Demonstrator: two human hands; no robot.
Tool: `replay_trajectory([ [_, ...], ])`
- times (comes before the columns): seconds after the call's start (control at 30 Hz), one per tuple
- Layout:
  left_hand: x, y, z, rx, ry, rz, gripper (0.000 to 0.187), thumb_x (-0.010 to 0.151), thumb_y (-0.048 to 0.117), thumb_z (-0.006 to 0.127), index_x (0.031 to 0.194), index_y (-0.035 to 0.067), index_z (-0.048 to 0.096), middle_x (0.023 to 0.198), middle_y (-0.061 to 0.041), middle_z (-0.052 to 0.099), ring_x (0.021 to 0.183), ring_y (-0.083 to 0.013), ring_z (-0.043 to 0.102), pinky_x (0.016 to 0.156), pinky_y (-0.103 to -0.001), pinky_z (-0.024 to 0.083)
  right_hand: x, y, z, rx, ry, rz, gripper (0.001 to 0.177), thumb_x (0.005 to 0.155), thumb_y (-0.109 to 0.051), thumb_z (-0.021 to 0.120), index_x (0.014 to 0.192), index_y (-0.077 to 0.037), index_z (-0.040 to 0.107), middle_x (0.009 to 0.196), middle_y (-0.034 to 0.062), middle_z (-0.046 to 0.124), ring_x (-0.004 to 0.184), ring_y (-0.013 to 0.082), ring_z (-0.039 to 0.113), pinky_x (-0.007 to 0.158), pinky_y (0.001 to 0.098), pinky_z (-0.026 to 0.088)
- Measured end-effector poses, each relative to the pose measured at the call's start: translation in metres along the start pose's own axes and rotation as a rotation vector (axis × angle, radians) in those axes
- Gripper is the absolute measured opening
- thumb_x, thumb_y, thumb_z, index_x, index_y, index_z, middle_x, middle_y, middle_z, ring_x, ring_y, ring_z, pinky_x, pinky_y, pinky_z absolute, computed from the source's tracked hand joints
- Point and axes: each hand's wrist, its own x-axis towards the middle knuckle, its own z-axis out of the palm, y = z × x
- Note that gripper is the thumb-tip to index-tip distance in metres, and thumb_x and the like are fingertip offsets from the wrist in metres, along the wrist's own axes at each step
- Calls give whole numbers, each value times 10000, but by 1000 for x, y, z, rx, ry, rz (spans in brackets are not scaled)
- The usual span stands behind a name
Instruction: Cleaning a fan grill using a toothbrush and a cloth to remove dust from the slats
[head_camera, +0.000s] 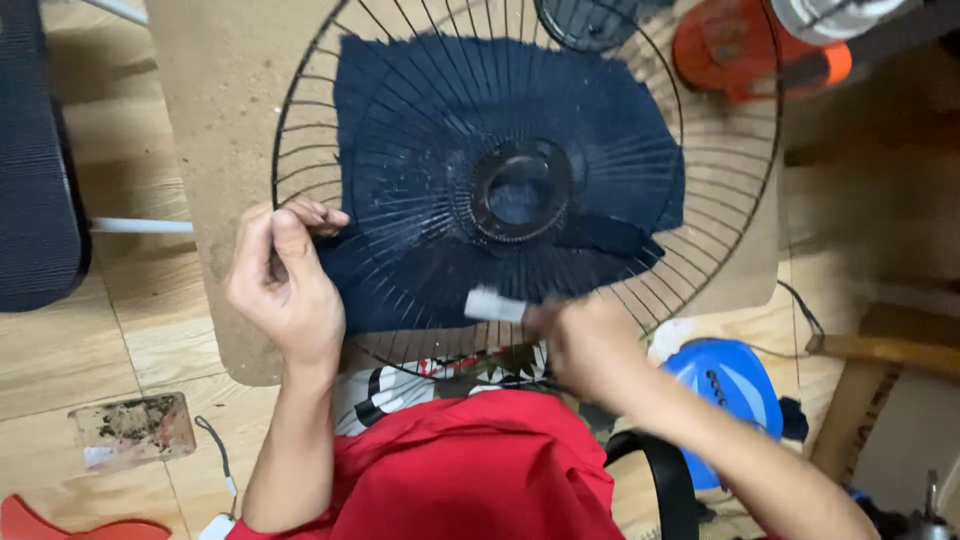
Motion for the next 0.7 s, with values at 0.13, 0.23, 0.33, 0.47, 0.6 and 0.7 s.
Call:
replay_trajectory([
  [0.13,1,0,-1,61,-6,24,284,1017,27,428,773,-85,521,717,-194,493,639,-327,614,600,-377,521,6,8,-27,59,-21,0,243,812,-290,551,725,-109,688,568,196,649,650,409,663,588,479,519],
  [0.23,3,-4,-1,19,-11,39,287,1016,19,419,770,-89,518,717,-203,491,628,-335,619,571,-369,517,8,8,-17,-122,99,-8,305,871,-376,519,745,-135,656,540,157,634,579,367,659,576,432,537],
  [0.33,0,-7,-3,-38,-18,-20,299,1028,60,399,773,-59,502,708,-179,469,607,-300,596,540,-338,504,6,7,-16,37,-80,-38,273,845,-312,510,761,-101,662,583,189,653,648,413,664,580,512,505],
  [0.47,-5,-4,-3,-123,-2,-149,293,1031,111,387,814,-62,480,744,-166,446,622,-250,569,471,-293,504,4,12,1,20,46,-4,296,880,-395,517,795,-153,665,583,177,643,651,386,664,593,467,521],
  [0.6,-9,-6,-8,-155,14,-205,295,1028,134,383,818,-61,455,752,-173,434,609,-254,563,412,-293,518,15,20,-27,-98,123,38,357,897,-446,508,772,-145,654,551,171,631,625,379,667,585,445,529],
  [0.7,-7,-3,-4,-141,11,-214,290,1031,131,378,812,-44,455,758,-166,446,607,-220,552,400,-261,498,2,-4,-12,-128,-22,-12,218,804,-332,561,798,-125,629,571,158,647,632,370,676,587,467,534],
])
